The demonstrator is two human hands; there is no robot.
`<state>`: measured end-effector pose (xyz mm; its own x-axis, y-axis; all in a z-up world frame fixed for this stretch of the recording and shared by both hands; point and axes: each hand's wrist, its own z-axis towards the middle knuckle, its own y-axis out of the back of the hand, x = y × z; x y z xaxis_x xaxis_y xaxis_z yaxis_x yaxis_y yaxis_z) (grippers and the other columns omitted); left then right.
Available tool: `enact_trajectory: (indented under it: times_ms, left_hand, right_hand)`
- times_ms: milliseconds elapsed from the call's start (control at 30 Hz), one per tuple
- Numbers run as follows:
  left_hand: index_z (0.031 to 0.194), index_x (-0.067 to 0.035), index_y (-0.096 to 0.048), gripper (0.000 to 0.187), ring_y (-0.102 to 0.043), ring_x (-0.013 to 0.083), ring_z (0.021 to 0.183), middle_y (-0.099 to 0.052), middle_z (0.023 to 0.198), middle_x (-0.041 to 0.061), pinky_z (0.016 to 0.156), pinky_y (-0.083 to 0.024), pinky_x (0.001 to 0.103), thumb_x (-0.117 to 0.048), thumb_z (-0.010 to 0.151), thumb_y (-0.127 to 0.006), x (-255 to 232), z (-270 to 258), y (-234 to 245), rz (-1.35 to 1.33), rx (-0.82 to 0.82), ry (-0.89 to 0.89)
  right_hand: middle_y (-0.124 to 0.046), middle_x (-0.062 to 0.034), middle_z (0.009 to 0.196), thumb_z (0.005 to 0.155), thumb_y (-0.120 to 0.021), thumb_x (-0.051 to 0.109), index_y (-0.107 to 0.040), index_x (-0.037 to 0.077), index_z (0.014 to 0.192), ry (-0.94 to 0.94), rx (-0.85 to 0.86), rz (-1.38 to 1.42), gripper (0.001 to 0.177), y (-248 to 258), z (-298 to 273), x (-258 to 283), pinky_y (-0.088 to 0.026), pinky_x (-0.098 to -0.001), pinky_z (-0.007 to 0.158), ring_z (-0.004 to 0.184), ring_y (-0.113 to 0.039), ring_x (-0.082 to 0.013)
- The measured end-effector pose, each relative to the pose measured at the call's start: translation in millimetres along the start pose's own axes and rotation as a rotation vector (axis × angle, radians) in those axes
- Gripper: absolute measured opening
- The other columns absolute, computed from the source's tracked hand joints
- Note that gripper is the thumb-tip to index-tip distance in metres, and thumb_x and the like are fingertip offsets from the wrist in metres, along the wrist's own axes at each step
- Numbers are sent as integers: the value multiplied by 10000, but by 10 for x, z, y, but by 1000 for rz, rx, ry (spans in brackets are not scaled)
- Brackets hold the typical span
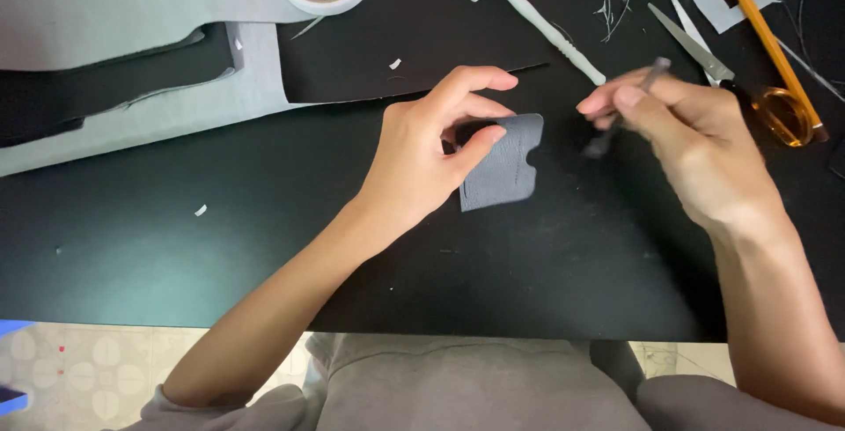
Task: Punching stitching holes into a leather piece using a prong punch and a mallet.
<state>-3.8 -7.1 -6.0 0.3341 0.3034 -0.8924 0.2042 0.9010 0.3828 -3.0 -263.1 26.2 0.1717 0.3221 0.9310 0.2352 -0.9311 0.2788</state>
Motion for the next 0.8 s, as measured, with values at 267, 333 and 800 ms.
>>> enact_trajectory:
  times_ms: [267,333,800]
  left_hand:
    - [1271,-193,-565,377,-768,109,870,-793,1059,-5,655,-520,208,-5,980,-714,24,-43,-25,52,0,-34]
    - [1276,-192,-557,406,-787,139,931,-792,1076,11,679,-549,215,7,967,-729,47,-44,-30,62,3,-53]
    - [1335,-196,-497,532,-773,156,945,-786,1151,23,668,-593,214,17,921,-755,94,-43,-44,107,87,-25]
  right_hand:
    - [-649,-125,806,1177,-513,161,-723,-18,1051,171,-76,-173,303,-51,-51,-1,-472,-256,719,734,-591,-163]
    - [-663,-162,868,1175,-527,91,-696,-62,1047,208,-85,-139,261,-70,-52,5,-478,-259,687,722,-638,-211]
    - [-714,-248,900,1163,-579,-32,-523,-61,976,242,-153,-91,197,-122,-87,83,-574,-303,710,763,-767,-315]
